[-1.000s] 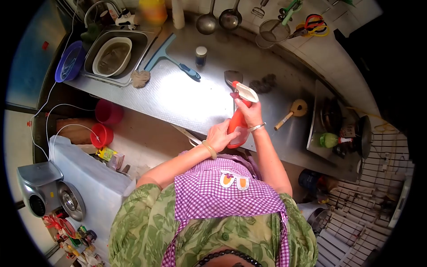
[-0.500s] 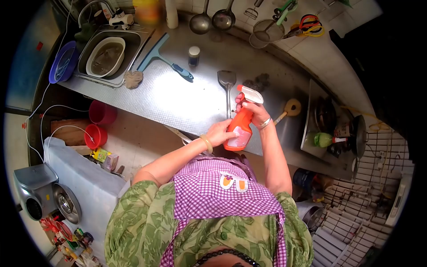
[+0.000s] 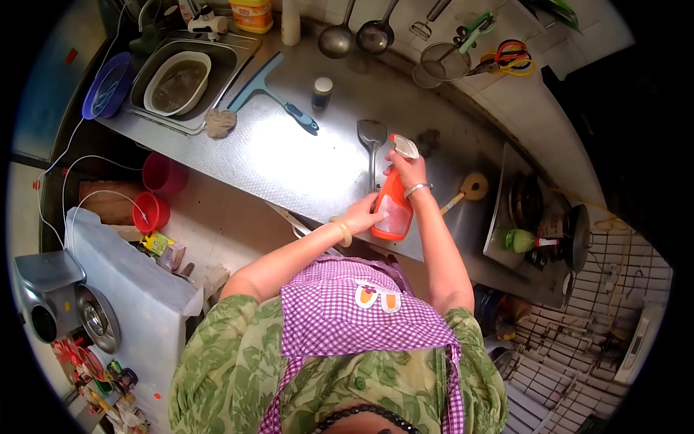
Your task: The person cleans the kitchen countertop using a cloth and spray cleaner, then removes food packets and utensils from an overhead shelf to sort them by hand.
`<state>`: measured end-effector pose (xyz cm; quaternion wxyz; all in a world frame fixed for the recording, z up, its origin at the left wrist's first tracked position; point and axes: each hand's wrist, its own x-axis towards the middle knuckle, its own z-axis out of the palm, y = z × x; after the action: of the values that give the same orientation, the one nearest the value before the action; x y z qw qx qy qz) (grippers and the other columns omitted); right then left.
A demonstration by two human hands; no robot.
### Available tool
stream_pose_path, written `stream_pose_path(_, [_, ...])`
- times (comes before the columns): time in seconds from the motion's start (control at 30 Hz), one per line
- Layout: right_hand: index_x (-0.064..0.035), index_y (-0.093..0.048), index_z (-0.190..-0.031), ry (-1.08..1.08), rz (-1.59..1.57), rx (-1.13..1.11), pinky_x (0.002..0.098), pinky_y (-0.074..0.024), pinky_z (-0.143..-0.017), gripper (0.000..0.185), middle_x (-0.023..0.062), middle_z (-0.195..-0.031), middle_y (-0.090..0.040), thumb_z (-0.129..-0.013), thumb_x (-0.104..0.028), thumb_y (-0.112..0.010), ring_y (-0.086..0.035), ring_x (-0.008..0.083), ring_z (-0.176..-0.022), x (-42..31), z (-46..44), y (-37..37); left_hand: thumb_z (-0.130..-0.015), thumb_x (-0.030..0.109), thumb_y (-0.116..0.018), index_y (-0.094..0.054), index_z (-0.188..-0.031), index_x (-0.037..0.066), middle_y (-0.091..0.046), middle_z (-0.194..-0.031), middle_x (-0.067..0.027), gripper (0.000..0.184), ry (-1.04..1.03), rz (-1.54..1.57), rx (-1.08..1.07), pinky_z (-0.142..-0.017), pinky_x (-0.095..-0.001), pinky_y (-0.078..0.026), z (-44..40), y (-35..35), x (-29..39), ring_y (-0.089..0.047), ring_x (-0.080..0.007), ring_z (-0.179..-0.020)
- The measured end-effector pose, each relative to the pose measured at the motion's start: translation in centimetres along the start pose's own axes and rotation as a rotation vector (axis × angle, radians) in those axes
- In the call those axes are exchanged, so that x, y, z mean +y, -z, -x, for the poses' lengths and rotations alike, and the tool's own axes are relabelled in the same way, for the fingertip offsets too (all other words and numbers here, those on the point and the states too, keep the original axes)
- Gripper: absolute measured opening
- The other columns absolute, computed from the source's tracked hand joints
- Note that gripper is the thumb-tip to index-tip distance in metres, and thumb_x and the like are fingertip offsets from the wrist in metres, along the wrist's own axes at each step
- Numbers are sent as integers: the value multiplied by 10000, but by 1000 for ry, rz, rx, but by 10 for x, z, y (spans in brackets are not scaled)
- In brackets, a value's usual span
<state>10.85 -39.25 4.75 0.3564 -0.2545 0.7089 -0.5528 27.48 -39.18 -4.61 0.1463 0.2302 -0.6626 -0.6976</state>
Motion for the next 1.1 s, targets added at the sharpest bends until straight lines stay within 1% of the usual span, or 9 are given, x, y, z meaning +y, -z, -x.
stream_pose_path(0.03, [-3, -592, -1046, 16, 23, 3, 296, -494, -547, 271, 85, -842, -649, -843, -167, -662, -625, 174, -593, 2, -6, 0, -834, 330, -675, -492, -1278, 28, -642, -1086, -173, 568, -13, 11, 13, -849, -346, -494, 5, 3, 2, -635, -250, -970])
stream_pose_path(0.13, [15, -594, -1074, 39, 115, 18, 297, -490, -522, 300, 85, -821, -640, -839, -156, -667, -624, 174, -590, 18, -25, -2, -853, 303, -663, -474, -1303, 27, -647, -1053, -167, 561, 256, 30, -12, -823, -340, -509, 29, 29, 6, -649, -232, -920])
stream_pose_path(0.3, [23, -600, -1084, 40, 230, 81, 312, -504, -506, 308, 81, -799, -631, -830, -136, -675, -621, 176, -578, 53, -59, 8, -878, 275, -641, -529, -1242, 21, -652, -999, -118, 458, 339, 88, 139, -721, -287, -524, 80, 76, 2, -654, -160, -824])
stream_pose_path(0.4, [31, -608, -1043, -1, 48, 50, 320, -523, -513, 281, 83, -793, -632, -823, -128, -677, -619, 182, -578, 15, -43, 3, -885, 263, -638, -567, -1184, 19, -652, -978, -100, 393, 429, 178, 245, -684, -275, -523, 113, 99, -21, -649, -146, -795])
stream_pose_path(0.53, [38, -622, -968, 132, 254, 82, 329, -526, -515, 228, 79, -778, -632, -808, -113, -680, -618, 186, -571, 60, -99, 17, -882, 229, -641, -589, -1131, 18, -655, -958, -95, 331, 524, 208, 382, -665, -277, -523, 150, 112, -48, -652, -151, -785])
stream_pose_path(0.77, [28, -626, -929, 72, 309, 158, 337, -520, -522, 182, 75, -767, -634, -798, -88, -674, -616, 188, -551, 85, -115, 27, -892, 220, -631, -599, -1109, 27, -661, -961, -88, 292, 533, 211, 455, -653, -281, -520, 167, 114, -48, -661, -162, -787])
stream_pose_path(0.9, [18, -615, -971, -116, -110, -2, 340, -526, -527, 203, 74, -785, -635, -798, -74, -667, -622, 197, -561, 17, -47, 19, -895, 229, -632, -603, -1107, 42, -660, -966, -75, 284, 563, 190, 437, -635, -262, -508, 167, 116, -55, -663, -150, -790])
stream_pose_path(0.93, [17, -604, -1006, -123, 1, 6, 334, -530, -529, 229, 72, -805, -632, -799, -62, -662, -617, 197, -561, 26, -55, 20, -895, 227, -632, -603, -1107, 42, -660, -965, -74, 282, 559, 189, 421, -631, -258, -506, 167, 117, -58, -664, -149, -784])
stream_pose_path(1.1, [3, -604, -1113, 85, -75, 249, 322, -548, -537, 302, 74, -863, -637, -816, -28, -644, -627, 194, -604, 47, -60, 62, -898, 211, -628, -600, -1107, 44, -660, -958, -75, 269, 549, 200, 388, -605, -246, -511, 178, 130, -68, -668, -154, -746])
